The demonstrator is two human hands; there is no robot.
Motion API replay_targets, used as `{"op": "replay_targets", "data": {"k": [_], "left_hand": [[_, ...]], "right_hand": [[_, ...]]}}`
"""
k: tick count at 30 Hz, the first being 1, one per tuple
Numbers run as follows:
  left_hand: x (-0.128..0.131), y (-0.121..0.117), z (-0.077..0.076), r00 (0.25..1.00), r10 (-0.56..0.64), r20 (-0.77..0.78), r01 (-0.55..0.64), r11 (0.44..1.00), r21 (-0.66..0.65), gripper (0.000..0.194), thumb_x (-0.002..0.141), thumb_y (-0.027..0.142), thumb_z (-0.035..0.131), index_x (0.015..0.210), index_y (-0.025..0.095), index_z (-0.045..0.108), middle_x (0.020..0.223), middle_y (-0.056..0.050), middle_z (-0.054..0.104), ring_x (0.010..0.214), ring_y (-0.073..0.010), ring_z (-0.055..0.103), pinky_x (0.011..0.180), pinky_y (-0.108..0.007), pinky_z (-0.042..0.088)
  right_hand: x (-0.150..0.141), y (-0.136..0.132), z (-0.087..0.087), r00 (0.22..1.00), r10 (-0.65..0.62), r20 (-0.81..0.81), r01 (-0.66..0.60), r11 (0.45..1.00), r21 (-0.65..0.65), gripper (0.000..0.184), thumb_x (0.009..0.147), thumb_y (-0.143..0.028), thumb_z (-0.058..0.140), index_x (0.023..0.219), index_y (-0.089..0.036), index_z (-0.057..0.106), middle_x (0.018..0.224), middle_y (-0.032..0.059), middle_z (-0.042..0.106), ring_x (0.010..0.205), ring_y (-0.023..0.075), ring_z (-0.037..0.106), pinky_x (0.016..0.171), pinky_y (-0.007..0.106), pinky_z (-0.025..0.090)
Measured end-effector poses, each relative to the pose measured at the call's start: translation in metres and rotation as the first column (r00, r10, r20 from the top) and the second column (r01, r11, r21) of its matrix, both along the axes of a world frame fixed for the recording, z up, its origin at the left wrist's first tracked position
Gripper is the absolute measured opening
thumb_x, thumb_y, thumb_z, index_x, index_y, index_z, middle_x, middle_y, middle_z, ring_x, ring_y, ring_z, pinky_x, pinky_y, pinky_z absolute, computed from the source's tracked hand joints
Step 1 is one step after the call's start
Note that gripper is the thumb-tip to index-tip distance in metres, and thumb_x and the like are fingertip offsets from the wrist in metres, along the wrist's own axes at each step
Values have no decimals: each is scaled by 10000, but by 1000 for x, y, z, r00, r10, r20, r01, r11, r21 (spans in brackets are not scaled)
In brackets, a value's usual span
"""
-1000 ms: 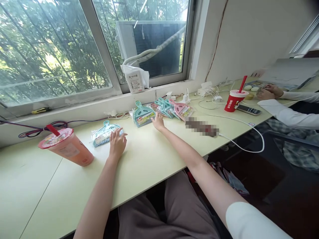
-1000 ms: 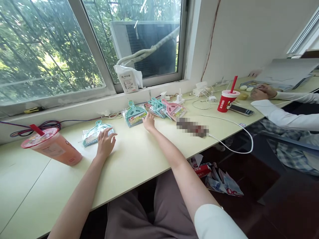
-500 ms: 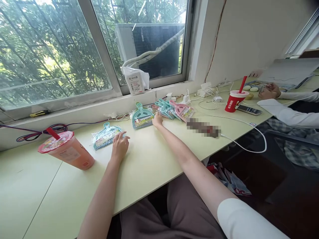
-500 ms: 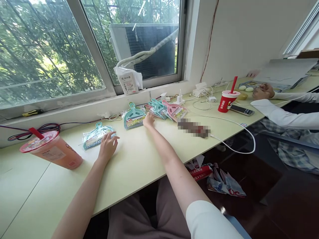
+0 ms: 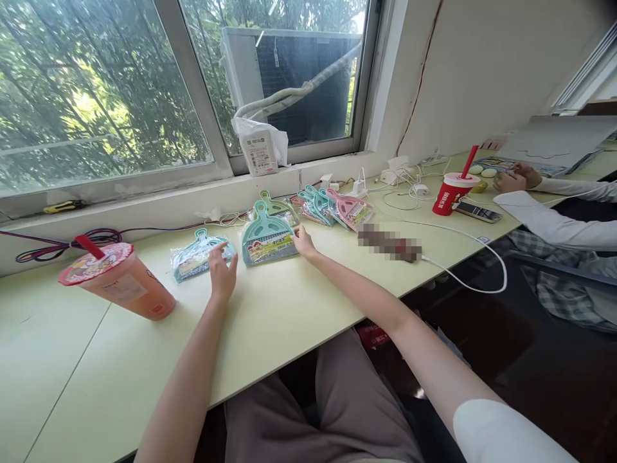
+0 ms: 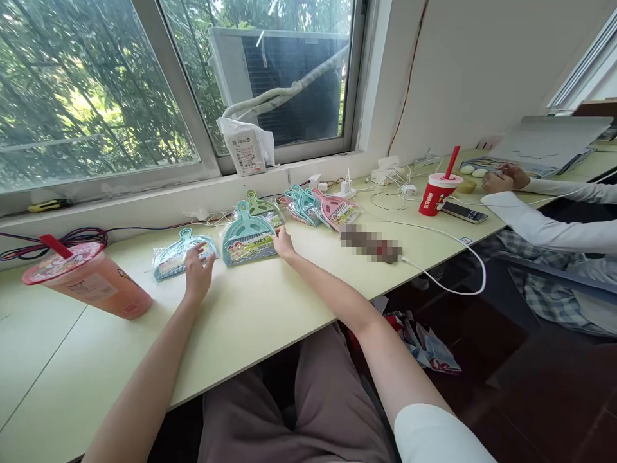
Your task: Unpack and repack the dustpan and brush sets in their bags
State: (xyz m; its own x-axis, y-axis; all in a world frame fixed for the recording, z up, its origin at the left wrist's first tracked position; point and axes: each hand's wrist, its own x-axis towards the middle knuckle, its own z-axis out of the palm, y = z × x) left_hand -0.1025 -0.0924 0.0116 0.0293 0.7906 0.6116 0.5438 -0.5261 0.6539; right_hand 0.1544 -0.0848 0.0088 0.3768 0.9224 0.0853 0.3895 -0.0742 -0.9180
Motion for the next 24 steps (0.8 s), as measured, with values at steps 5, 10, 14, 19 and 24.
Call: {"op": "replay_targets", "data": {"k": [5, 10, 14, 19, 24], "left_hand": [[6, -5, 9, 895, -153, 418, 255, 946, -201, 559, 792, 531, 595, 1251, 229, 491, 1324, -117, 516, 1222, -283, 515, 975, -420, 461], [18, -17, 12, 770, -137, 623, 483, 763, -430, 427, 747, 513, 658, 1021, 186, 650, 900, -81, 700, 959, -300, 671, 812, -397, 550], [24, -18, 5, 739, -64, 670, 481, 748, -458, 311, 737, 442, 702, 917, 189, 673, 797, -60, 712, 891, -289, 692, 750, -378, 571], [24, -17, 1, 708, -39, 706, 468, 774, -426, 326, 750, 460, 698, 927, 188, 667, 807, -42, 710, 823, -245, 698, 707, -336, 575], [23, -15, 1, 686, 2, 728, 425, 810, -403, 316, 776, 446, 668, 960, 191, 650, 829, -35, 702, 805, -224, 692, 710, -333, 573]], "right_hand": [[-9, -18, 5, 937, 273, -219, -235, 954, 185, 101, 867, -182, 504, 937, -238, 458, 880, -2, 680, 860, 162, 630, 813, 285, 466], [-17, -27, 11, 961, 275, -31, -261, 940, 221, 178, 911, -180, 454, 1082, -226, 474, 1048, 38, 678, 992, 177, 623, 885, 313, 470], [-24, -41, 17, 924, 43, 380, -214, 881, 421, 304, 920, -170, 488, 1222, -202, 495, 1316, 103, 540, 1242, 228, 465, 1037, 380, 375], [-39, -57, 20, 618, 163, 769, -633, 684, 363, 215, 983, -243, 438, 1011, -207, 647, 1189, 79, 598, 1162, 229, 479, 1002, 385, 383], [-48, -57, 10, 475, 176, 862, -709, 657, 257, 211, 984, -264, 457, 1055, -200, 645, 1139, 76, 622, 1100, 229, 505, 903, 379, 410]]}}
